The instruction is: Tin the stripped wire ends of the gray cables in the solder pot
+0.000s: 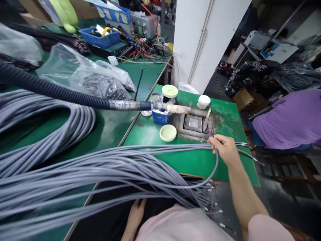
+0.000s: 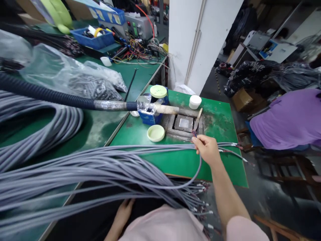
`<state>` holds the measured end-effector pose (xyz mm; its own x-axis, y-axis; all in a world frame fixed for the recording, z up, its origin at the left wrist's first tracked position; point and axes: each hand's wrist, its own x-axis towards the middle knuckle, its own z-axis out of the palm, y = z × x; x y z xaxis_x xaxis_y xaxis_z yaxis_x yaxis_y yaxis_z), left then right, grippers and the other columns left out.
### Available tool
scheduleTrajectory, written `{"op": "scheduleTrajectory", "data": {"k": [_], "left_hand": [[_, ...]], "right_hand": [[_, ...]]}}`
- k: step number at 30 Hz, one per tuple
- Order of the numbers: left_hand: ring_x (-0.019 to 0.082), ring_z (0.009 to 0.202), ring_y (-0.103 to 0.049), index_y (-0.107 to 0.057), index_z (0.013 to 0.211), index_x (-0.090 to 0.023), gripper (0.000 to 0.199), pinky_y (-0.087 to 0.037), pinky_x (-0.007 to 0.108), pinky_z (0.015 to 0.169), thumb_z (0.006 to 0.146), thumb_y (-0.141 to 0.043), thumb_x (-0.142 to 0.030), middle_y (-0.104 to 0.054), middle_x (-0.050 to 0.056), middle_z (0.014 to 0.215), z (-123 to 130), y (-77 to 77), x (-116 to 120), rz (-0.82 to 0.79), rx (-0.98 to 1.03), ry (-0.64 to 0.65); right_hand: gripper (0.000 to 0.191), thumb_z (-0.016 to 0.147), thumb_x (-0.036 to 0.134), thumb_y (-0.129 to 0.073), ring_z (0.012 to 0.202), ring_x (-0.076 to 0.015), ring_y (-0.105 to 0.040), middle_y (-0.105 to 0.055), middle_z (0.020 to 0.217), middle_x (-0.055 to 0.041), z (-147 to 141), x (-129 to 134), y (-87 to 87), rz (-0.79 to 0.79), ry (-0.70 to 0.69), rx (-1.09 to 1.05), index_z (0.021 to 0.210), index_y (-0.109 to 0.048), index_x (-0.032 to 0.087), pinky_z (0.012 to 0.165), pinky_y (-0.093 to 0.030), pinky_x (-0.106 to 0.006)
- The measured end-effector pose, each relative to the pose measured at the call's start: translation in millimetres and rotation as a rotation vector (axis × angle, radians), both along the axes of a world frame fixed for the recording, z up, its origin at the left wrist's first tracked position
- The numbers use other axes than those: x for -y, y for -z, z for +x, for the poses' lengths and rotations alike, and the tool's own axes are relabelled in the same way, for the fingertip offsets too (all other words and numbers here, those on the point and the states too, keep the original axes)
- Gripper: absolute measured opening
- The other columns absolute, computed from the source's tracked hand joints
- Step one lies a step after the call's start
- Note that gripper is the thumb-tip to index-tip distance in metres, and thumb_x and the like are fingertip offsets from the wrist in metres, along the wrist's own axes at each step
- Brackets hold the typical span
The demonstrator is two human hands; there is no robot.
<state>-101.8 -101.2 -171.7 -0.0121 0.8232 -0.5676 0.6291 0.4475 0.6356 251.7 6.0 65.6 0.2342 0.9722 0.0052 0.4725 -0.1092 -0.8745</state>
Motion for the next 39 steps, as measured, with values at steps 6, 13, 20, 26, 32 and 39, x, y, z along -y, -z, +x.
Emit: {"op": "scheduleTrajectory", "data": {"k": [6, 13, 20, 26, 32, 39], "left_hand": [[0.026, 0.093, -0.066, -0.075, 0.092, -0.019, 0.034, -0.049, 0.037, 0.088, 0.086, -0.058, -0.049, -0.073, 0.007, 0.093, -7.2, -102.6, 35.7, -0.160, 0.648, 0.251], [0.013, 0.080, -0.064, -0.070, 0.104, -0.021, 0.043, -0.051, 0.025, 0.078, 0.065, -0.085, -0.032, -0.071, 0.003, 0.091, 104.1, -165.5, -31.2, 0.182, 1.233, -0.150], [0.008, 0.056, -0.056, -0.069, 0.090, -0.019, 0.022, -0.045, 0.021, 0.056, 0.074, -0.079, -0.032, -0.061, -0.002, 0.068, 154.3, -165.8, -33.9, 0.278, 1.407, -0.157], [0.008, 0.064, -0.052, -0.073, 0.083, -0.023, 0.008, -0.043, 0.022, 0.059, 0.077, -0.076, -0.028, -0.057, -0.002, 0.074, 132.5, -170.6, -50.4, 0.614, 1.235, -0.246], [0.010, 0.070, -0.058, -0.075, 0.086, -0.023, 0.011, -0.048, 0.025, 0.071, 0.075, -0.077, -0.025, -0.063, 0.001, 0.078, 120.8, -173.7, -54.3, 0.843, 1.098, -0.156], [0.011, 0.041, -0.052, -0.068, 0.110, -0.013, 0.044, -0.042, 0.023, 0.045, 0.083, -0.066, -0.049, -0.053, -0.004, 0.050, 119.7, -163.3, -61.9, 0.103, 1.392, 0.065]], "right_hand": [[0.036, 0.086, 0.043, -0.062, 0.042, -0.0111, -0.044, -0.049, 0.045, 0.0036, -42.1, 53.3, 36.8, 0.105, 0.041, -0.327, 0.059, -0.059, 0.021, 0.048, -0.041, -0.027], [0.036, 0.086, 0.042, -0.065, 0.041, -0.0094, -0.042, -0.049, 0.046, 0.0043, -87.6, 85.3, 36.4, 0.107, -0.021, -0.547, 0.059, -0.057, 0.020, 0.046, -0.037, -0.026], [0.040, 0.085, 0.041, -0.066, 0.041, -0.0084, -0.042, -0.048, 0.044, 0.0047, -93.4, 96.2, 27.1, 0.064, -0.059, -0.552, 0.055, -0.053, 0.018, 0.045, -0.033, -0.024], [0.031, 0.082, 0.043, -0.067, 0.043, -0.0104, -0.051, -0.061, 0.061, 0.0042, -105.9, 92.4, 34.0, -0.012, -0.163, -0.707, 0.106, -0.063, 0.023, 0.044, -0.041, -0.023], [0.051, 0.086, 0.040, -0.061, 0.039, -0.0103, -0.043, -0.053, 0.055, 0.0079, -123.2, 89.2, 35.9, -0.002, -0.119, -0.825, 0.134, -0.045, 0.029, 0.040, -0.037, -0.022], [0.052, 0.087, 0.043, -0.059, 0.041, -0.0114, -0.047, -0.058, 0.061, 0.0067, -119.0, 82.6, 37.1, -0.078, -0.189, -0.774, 0.136, -0.044, 0.033, 0.041, -0.041, -0.024]]}}
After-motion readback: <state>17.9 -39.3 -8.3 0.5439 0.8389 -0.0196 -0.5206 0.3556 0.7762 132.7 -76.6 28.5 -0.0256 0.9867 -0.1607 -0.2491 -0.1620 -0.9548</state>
